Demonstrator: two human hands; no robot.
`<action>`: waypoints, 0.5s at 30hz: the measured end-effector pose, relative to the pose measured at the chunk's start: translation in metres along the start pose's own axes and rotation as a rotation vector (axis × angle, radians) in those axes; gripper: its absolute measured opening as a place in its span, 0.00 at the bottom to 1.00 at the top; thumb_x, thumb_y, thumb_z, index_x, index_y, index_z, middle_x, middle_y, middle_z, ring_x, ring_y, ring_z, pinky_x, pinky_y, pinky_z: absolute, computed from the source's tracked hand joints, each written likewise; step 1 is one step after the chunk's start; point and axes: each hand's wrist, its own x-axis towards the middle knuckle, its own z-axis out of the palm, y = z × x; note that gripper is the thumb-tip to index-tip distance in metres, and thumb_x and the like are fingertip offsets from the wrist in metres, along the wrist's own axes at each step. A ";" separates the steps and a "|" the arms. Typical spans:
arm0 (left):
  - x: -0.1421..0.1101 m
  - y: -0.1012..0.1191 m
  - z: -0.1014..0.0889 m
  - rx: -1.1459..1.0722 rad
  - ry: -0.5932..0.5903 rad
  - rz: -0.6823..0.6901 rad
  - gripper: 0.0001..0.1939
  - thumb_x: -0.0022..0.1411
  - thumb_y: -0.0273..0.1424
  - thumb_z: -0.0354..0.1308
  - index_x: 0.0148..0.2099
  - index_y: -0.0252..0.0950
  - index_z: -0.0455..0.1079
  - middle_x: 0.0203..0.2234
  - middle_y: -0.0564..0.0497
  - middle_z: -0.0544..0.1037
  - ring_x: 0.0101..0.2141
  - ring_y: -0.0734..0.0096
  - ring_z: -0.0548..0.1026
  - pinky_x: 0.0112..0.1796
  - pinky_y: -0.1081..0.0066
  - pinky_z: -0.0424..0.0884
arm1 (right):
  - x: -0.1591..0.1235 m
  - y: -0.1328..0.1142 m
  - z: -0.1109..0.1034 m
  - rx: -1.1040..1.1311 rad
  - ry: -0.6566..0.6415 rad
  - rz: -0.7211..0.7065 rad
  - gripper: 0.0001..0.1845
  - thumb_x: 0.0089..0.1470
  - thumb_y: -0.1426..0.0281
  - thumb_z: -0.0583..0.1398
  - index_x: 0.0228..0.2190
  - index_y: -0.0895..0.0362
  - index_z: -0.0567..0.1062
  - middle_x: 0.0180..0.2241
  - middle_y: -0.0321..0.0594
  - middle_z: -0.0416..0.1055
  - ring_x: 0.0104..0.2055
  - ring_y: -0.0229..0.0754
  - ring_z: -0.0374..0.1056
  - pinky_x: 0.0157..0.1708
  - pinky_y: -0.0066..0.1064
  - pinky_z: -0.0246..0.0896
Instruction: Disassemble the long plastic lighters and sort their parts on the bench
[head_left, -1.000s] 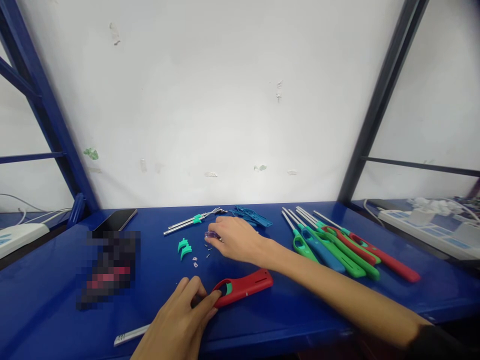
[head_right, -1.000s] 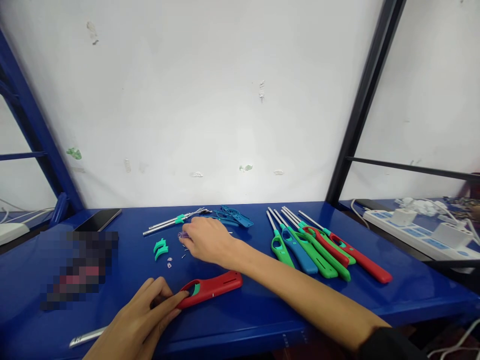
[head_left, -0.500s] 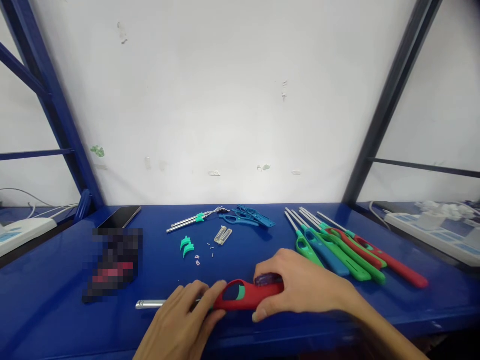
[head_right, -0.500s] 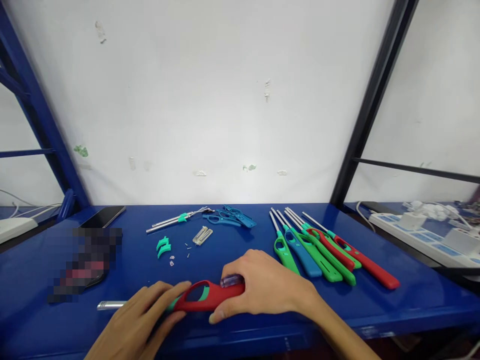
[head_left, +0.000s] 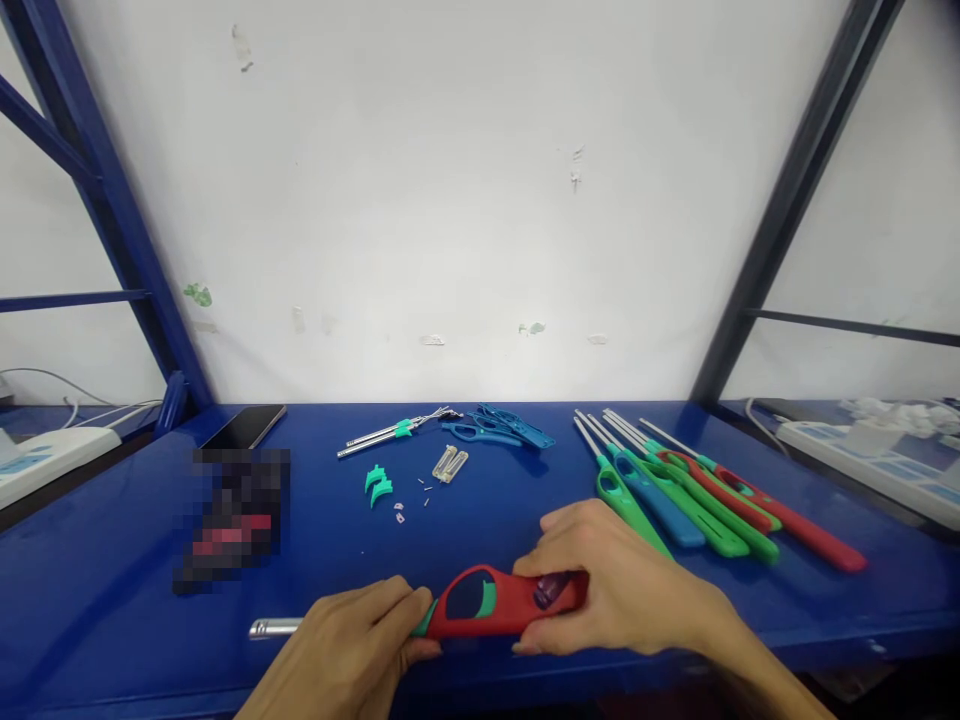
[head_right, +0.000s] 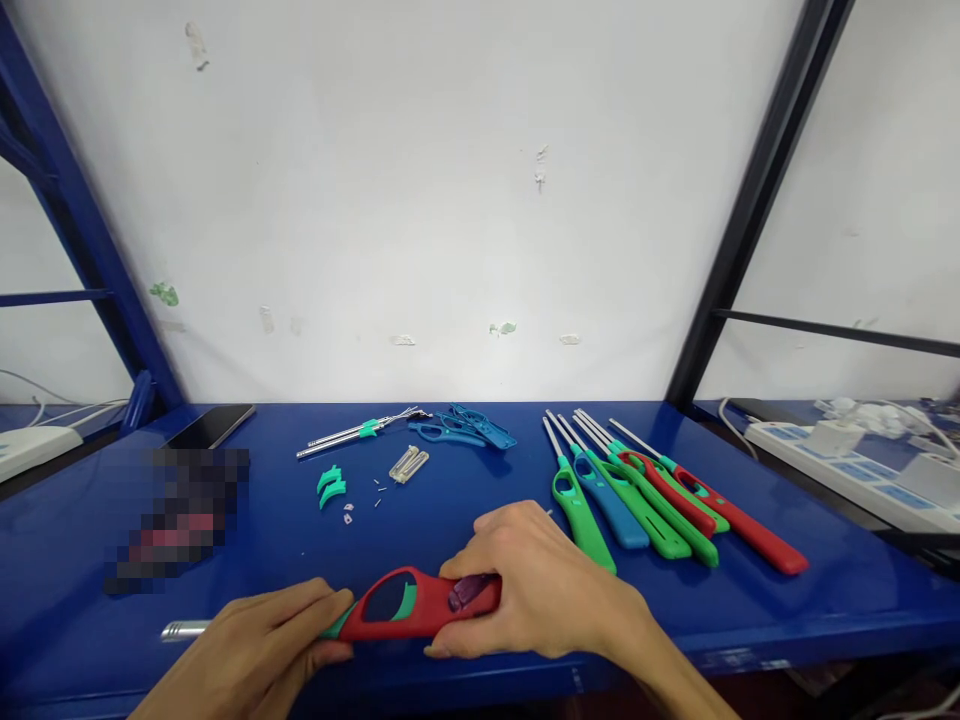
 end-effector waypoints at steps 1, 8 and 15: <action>0.000 -0.001 -0.002 0.000 -0.017 -0.001 0.12 0.77 0.30 0.54 0.56 0.47 0.74 0.41 0.52 0.83 0.35 0.70 0.83 0.38 0.75 0.80 | 0.000 -0.001 0.001 -0.011 0.009 -0.014 0.24 0.57 0.48 0.72 0.24 0.53 0.78 0.19 0.27 0.58 0.26 0.38 0.53 0.31 0.33 0.46; 0.027 0.006 -0.022 0.080 0.086 0.141 0.20 0.82 0.33 0.40 0.42 0.41 0.72 0.34 0.53 0.84 0.30 0.73 0.83 0.31 0.77 0.77 | -0.001 -0.005 0.005 -0.074 0.105 -0.067 0.25 0.62 0.47 0.67 0.25 0.54 0.77 0.19 0.27 0.58 0.26 0.38 0.52 0.29 0.35 0.42; -0.008 -0.006 -0.012 0.262 0.029 0.272 0.23 0.78 0.22 0.46 0.69 0.44 0.65 0.51 0.56 0.85 0.45 0.68 0.85 0.51 0.66 0.80 | -0.009 -0.005 -0.006 0.332 -0.101 0.110 0.31 0.57 0.45 0.70 0.19 0.55 0.71 0.20 0.27 0.54 0.26 0.35 0.52 0.28 0.32 0.44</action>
